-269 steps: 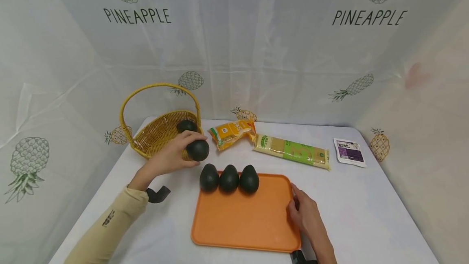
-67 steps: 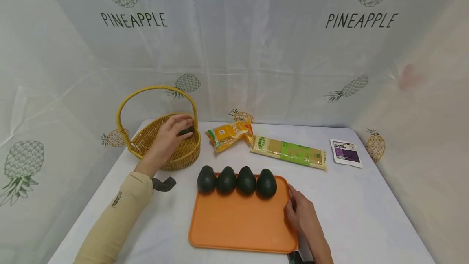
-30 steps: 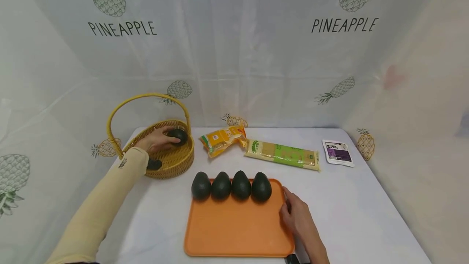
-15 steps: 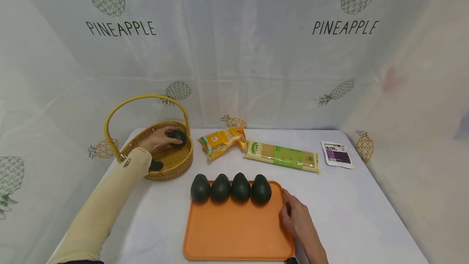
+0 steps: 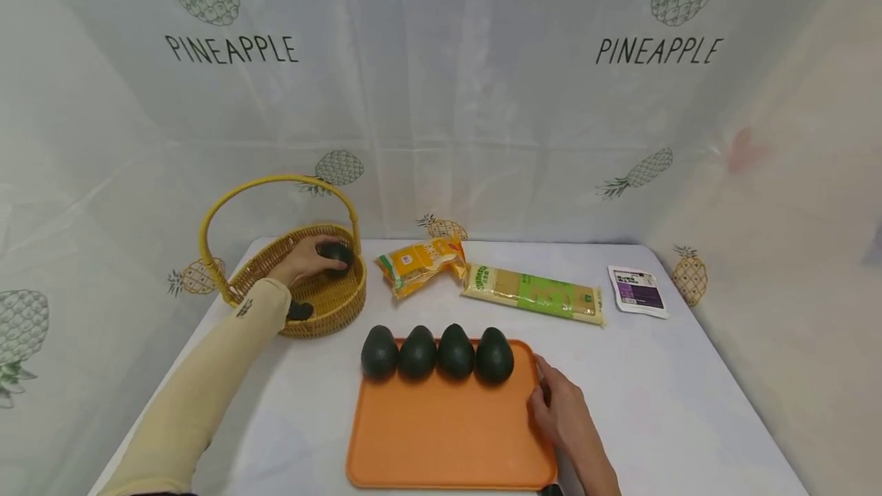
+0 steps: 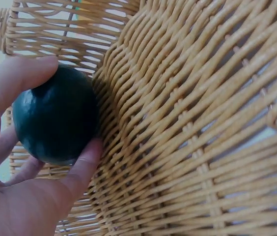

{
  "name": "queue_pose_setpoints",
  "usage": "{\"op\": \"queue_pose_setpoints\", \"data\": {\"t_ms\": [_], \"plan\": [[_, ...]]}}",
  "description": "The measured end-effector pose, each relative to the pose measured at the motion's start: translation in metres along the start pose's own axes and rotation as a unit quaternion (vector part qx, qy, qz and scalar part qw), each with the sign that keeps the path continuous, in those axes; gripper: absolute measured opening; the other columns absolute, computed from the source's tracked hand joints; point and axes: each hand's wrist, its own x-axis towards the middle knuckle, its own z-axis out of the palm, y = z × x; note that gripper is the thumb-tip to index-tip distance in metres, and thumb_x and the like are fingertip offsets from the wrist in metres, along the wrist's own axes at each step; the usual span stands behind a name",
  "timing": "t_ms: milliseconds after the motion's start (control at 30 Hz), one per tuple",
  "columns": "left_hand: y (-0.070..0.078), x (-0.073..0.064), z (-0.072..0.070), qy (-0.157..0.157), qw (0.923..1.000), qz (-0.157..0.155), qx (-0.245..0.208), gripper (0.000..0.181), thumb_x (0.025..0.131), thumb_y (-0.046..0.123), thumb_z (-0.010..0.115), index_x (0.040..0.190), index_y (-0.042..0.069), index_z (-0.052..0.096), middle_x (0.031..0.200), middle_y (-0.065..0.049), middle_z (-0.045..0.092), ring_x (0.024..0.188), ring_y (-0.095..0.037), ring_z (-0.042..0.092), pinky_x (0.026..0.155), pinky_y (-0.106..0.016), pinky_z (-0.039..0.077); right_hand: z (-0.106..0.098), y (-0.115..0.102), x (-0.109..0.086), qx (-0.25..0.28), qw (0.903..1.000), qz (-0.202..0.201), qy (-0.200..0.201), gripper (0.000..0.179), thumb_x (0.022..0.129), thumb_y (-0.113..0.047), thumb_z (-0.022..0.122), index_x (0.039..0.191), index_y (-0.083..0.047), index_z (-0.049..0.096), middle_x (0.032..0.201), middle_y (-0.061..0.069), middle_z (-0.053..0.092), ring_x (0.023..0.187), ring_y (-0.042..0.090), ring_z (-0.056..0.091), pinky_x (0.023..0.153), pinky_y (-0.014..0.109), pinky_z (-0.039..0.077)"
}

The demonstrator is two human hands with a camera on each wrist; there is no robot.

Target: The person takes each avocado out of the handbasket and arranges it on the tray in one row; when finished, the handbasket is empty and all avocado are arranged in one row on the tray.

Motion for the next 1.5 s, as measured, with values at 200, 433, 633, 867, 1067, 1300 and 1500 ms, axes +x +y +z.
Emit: {"op": "queue_pose_setpoints", "data": {"t_ms": [200, 433, 633, 867, 1067, 1300, 1500], "plan": [[0.012, -0.003, -0.008, -0.006, 0.9996, 0.019, 0.020, 0.075, 0.096, 0.015, 0.080, 0.161, 0.002, 0.045, 0.173, -0.026, 0.029, 0.161, -0.047, 0.026, 0.130, -0.063, 0.028, -0.001, 0.002, -0.001, 0.002, 1.0000, -0.005, -0.001, 0.058, 0.100, -0.006, 0.060, 0.156, 0.002, 0.050, 0.085, 0.000, 0.060, 0.072, 0.009, 0.049, 0.063, 0.023, 0.040], [0.026, -0.005, -0.011, -0.008, 0.9995, 0.028, 0.009, 0.079, 0.094, 0.018, 0.083, 0.162, 0.007, 0.045, 0.174, -0.023, 0.028, 0.161, -0.046, 0.026, 0.131, -0.062, 0.029, -0.004, 0.002, 0.000, -0.003, 1.0000, -0.006, 0.001, 0.059, 0.100, -0.006, 0.060, 0.157, 0.002, 0.049, 0.086, 0.001, 0.059, 0.074, 0.010, 0.049, 0.064, 0.024, 0.039], [0.035, -0.014, -0.009, -0.007, 0.9992, 0.038, 0.002, 0.079, 0.094, 0.017, 0.083, 0.162, 0.007, 0.045, 0.172, -0.024, 0.032, 0.159, -0.045, 0.031, 0.129, -0.061, 0.032, -0.005, 0.001, 0.001, -0.003, 0.9999, 0.003, -0.012, 0.060, 0.101, -0.007, 0.060, 0.158, 0.002, 0.047, 0.087, 0.002, 0.060, 0.075, 0.012, 0.050, 0.063, 0.024, 0.040], [0.038, -0.028, -0.012, -0.001, 0.9990, 0.044, 0.003, 0.076, 0.096, 0.018, 0.082, 0.162, 0.008, 0.045, 0.175, -0.022, 0.027, 0.164, -0.044, 0.022, 0.132, -0.063, 0.026, -0.005, 0.000, 0.001, -0.002, 0.9999, 0.005, -0.016, 0.059, 0.101, -0.006, 0.059, 0.158, 0.003, 0.047, 0.086, 0.002, 0.059, 0.074, 0.013, 0.050, 0.062, 0.024, 0.040], [0.037, -0.047, -0.014, 0.000, 0.9978, 0.066, 0.010, 0.076, 0.097, 0.025, 0.082, 0.162, 0.012, 0.045, 0.177, -0.016, 0.026, 0.166, -0.042, 0.019, 0.131, -0.065, 0.025, -0.004, 0.000, 0.002, -0.001, 0.9998, 0.007, -0.019, 0.060, 0.101, -0.007, 0.059, 0.159, 0.003, 0.046, 0.087, 0.002, 0.060, 0.075, 0.013, 0.050, 0.062, 0.024, 0.040], [0.045, -0.075, -0.007, 0.001, 0.9964, 0.085, 0.007, 0.076, 0.095, 0.031, 0.084, 0.160, 0.018, 0.048, 0.176, -0.014, 0.025, 0.164, -0.041, 0.023, 0.129, -0.065, 0.030, -0.004, 0.000, 0.001, -0.002, 0.9998, -0.002, -0.017, 0.060, 0.101, -0.006, 0.058, 0.159, 0.004, 0.046, 0.088, 0.003, 0.060, 0.074, 0.013, 0.050, 0.061, 0.024, 0.040], [0.056, -0.095, -0.001, 0.001, 0.9955, 0.095, -0.001, 0.073, 0.093, 0.030, 0.086, 0.157, 0.021, 0.052, 0.174, -0.014, 0.025, 0.147, -0.041, 0.044, 0.114, -0.060, 0.049, -0.002, 0.000, 0.002, 0.003, 0.9999, -0.004, -0.017, 0.059, 0.101, -0.006, 0.058, 0.158, 0.003, 0.046, 0.088, 0.003, 0.061, 0.073, 0.012, 0.050, 0.060, 0.024, 0.040]]}}
